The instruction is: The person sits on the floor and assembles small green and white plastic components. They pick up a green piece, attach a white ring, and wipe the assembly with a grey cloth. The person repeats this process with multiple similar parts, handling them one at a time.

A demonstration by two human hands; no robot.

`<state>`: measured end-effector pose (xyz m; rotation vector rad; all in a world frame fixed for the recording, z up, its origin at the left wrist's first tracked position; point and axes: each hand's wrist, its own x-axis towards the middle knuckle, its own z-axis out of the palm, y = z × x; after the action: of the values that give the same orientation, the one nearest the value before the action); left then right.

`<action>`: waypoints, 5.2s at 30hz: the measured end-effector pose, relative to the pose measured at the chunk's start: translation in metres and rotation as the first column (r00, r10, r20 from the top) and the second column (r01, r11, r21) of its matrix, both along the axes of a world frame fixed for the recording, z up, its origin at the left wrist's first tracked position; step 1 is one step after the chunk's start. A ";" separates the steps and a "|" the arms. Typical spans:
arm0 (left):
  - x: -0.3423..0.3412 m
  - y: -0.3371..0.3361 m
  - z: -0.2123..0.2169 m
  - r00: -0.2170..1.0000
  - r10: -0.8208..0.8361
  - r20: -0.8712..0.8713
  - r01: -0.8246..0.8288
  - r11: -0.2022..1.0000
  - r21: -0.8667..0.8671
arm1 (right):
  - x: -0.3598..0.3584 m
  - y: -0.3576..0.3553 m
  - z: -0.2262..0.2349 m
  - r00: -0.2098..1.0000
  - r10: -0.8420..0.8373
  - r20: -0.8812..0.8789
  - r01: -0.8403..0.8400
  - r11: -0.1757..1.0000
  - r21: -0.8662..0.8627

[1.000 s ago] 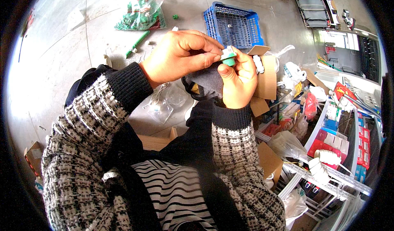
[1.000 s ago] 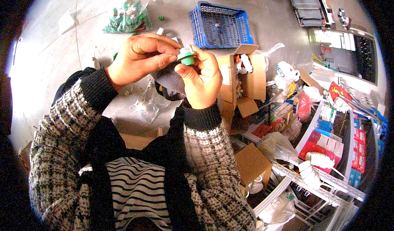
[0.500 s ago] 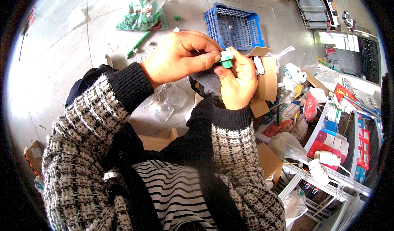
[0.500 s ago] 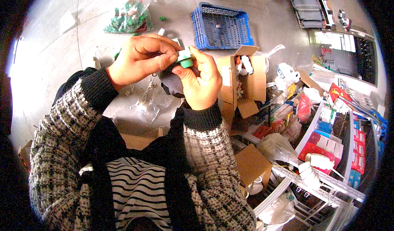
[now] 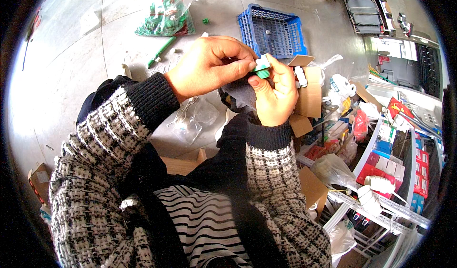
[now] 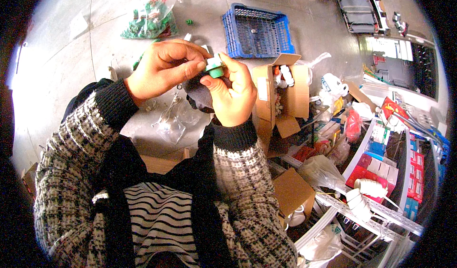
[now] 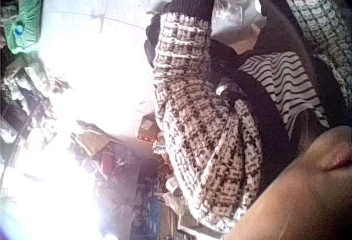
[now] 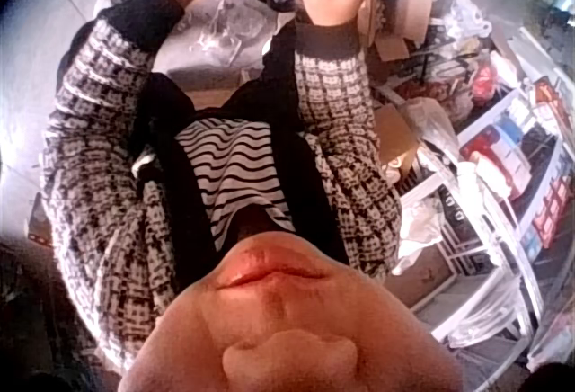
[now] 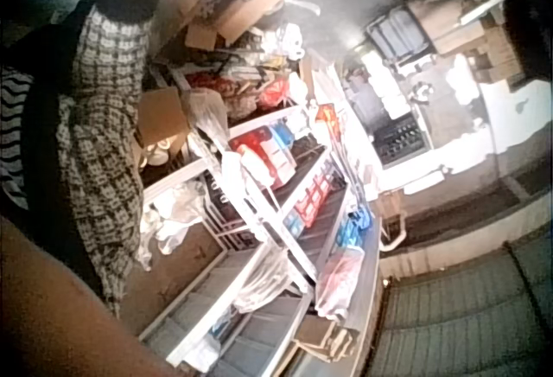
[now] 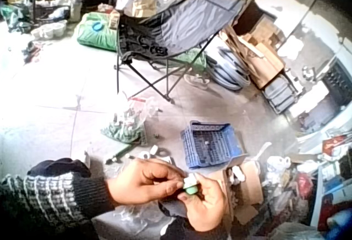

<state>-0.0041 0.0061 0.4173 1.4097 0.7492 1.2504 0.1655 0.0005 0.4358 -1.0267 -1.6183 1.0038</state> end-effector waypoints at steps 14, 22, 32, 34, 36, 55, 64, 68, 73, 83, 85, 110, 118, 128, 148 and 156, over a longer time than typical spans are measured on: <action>0.000 -0.001 0.003 0.989 -0.049 0.138 0.076 0.978 -0.193 | -0.001 0.003 -0.002 1.000 0.002 0.031 -0.004 0.998 0.060; 0.002 -0.001 -0.001 0.979 -0.044 0.199 0.077 0.984 -0.163 | -0.001 0.003 -0.004 1.000 0.029 -0.004 -0.028 0.997 0.076; 0.000 -0.002 -0.002 0.976 -0.046 0.211 0.083 0.981 -0.173 | -0.002 0.003 -0.003 0.999 0.033 0.013 -0.034 0.997 0.072; 0.001 -0.003 -0.002 0.968 -0.049 0.245 0.098 0.976 -0.194 | -0.003 0.002 -0.002 0.999 0.043 0.005 -0.043 0.997 0.070; 0.001 -0.002 -0.003 0.962 -0.057 0.268 0.116 0.971 -0.208 | -0.003 0.001 -0.002 0.999 0.038 0.007 -0.039 0.998 0.058; 0.002 0.001 0.002 0.890 0.408 -0.201 -0.276 0.836 0.475 | -0.003 0.009 0.010 0.896 -0.215 0.388 0.020 0.893 0.449; 0.003 0.003 0.001 0.911 0.359 -0.203 -0.243 0.864 0.440 | -0.001 0.011 0.007 0.865 -0.239 0.442 0.003 0.882 0.471; 0.002 0.004 -0.002 0.914 0.348 -0.211 -0.233 0.873 0.429 | -0.002 0.010 0.008 0.860 -0.237 0.451 -0.012 0.875 0.483; 0.006 0.004 -0.003 0.918 0.355 -0.177 -0.268 0.884 0.383 | -0.003 0.011 0.008 0.855 -0.239 0.460 -0.015 0.876 0.482; 0.006 0.006 -0.003 0.951 0.253 0.178 -0.209 0.950 -0.231 | -0.003 0.015 -0.002 0.953 -0.163 0.254 0.078 0.946 0.313; 0.000 0.003 0.001 0.968 0.248 -0.031 -0.250 0.960 -0.128 | 0.000 0.015 -0.003 0.963 -0.171 0.209 0.122 0.966 0.229; -0.001 0.013 -0.006 0.955 0.218 0.202 -0.142 0.931 -0.335 | -0.006 0.012 -0.003 0.989 -0.009 -0.150 -0.003 0.997 -0.081; 0.000 0.003 0.002 0.976 0.001 0.219 0.038 0.984 -0.176 | -0.003 0.014 -0.001 0.933 0.032 -0.360 -0.145 0.945 -0.292; 0.006 0.000 0.005 0.982 0.188 0.006 -0.188 0.982 0.006 | -0.002 0.016 -0.007 0.891 0.019 -0.454 -0.180 0.932 -0.315; 0.006 0.004 0.002 0.989 0.111 0.102 -0.099 0.989 -0.113 | -0.005 0.017 -0.007 0.904 -0.006 -0.427 -0.142 0.939 -0.312; 0.015 0.002 -0.003 0.971 0.199 0.134 -0.170 0.965 -0.200 | -0.005 0.017 -0.012 0.924 -0.002 -0.383 -0.112 0.954 -0.277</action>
<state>0.0111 0.0077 0.4139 1.0974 0.8830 1.3774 0.1604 0.0173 0.4240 -0.9107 -1.2057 1.4197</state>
